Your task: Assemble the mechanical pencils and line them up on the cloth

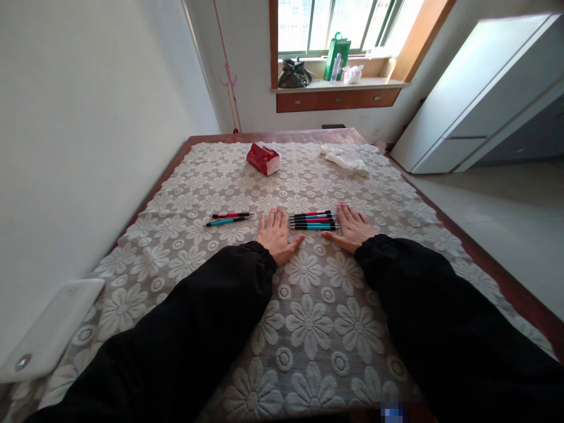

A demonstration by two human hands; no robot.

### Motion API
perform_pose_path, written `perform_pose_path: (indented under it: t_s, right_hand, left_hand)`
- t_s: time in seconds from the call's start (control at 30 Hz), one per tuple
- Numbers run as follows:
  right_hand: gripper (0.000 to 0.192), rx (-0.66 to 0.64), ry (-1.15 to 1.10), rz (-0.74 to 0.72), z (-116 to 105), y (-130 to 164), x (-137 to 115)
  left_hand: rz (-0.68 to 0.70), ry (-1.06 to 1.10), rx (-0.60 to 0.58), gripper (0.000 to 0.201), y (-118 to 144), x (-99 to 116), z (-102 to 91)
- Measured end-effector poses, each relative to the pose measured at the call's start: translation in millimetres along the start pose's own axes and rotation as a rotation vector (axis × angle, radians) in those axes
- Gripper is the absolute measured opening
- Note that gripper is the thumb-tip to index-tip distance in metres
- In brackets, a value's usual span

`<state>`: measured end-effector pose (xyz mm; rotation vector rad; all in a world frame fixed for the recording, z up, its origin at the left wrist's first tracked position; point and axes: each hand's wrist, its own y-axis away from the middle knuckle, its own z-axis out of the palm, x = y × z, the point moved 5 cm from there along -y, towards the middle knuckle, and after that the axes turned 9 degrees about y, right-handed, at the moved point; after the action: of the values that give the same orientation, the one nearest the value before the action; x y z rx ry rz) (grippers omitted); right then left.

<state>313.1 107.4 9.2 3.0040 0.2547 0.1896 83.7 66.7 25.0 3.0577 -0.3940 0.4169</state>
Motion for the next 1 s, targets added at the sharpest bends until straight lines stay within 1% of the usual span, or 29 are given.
perform_pose_path:
  t_s: [0.07,0.1,0.17,0.23,0.3,0.37,0.43,0.53,0.67,0.73,0.8,0.87,0.93,1.0]
  right_hand:
    - [0.115,0.011,-0.049,0.009,-3,-2,4]
    - [0.113,0.042,-0.074,0.009,-7,-2,4]
    - [0.107,0.162,-0.115,-0.023,-20,0,3]
    - [0.095,0.322,-0.145,-0.110,-37,7,-6]
    - [0.083,0.459,-0.172,-0.229,-52,18,-19]
    - [0.075,0.548,-0.195,-0.344,-63,29,-33]
    - [0.069,0.588,-0.216,-0.452,-71,36,-47]
    - [0.057,0.609,-0.277,-0.585,-77,42,-65]
    - [0.036,0.686,-0.448,-0.691,-81,52,-81]
    - [0.027,0.700,-0.551,-0.725,-79,58,-89]
    - [0.023,0.692,-0.683,-0.724,-78,62,-96]
    - [0.026,0.661,-0.828,-0.687,-77,63,-100]
    - [0.035,0.602,-0.941,-0.661,-76,62,-104]
    - [0.040,0.529,-0.995,-0.661,-74,60,-108]
  left_hand:
    - [-0.002,0.006,0.022,0.086,5,-10,-9.1]
    - [0.004,0.016,0.047,0.080,9,-17,-16.4]
    - [0.028,0.036,0.136,0.061,20,-35,-35.4]
    - [0.042,0.019,0.236,0.043,32,-58,-54.5]
    - [-0.013,-0.034,0.290,0.035,43,-83,-66.9]
    - [-0.069,-0.069,0.295,0.035,48,-102,-71.1]
    - [-0.095,-0.074,0.279,0.034,49,-112,-70.4]
    - [-0.099,-0.091,0.271,0.032,43,-116,-69.4]
    - [-0.114,-0.030,0.244,0.023,34,-121,-72.6]
    - [-0.100,0.023,0.258,0.017,33,-118,-78.2]
    - [-0.064,0.163,0.292,0.016,36,-106,-86.1]
    - [0.014,0.406,0.334,0.024,40,-82,-94.4]
    - [0.080,0.620,0.376,0.032,44,-54,-99.9]
    - [0.128,0.862,0.362,0.032,44,-28,-97.6]
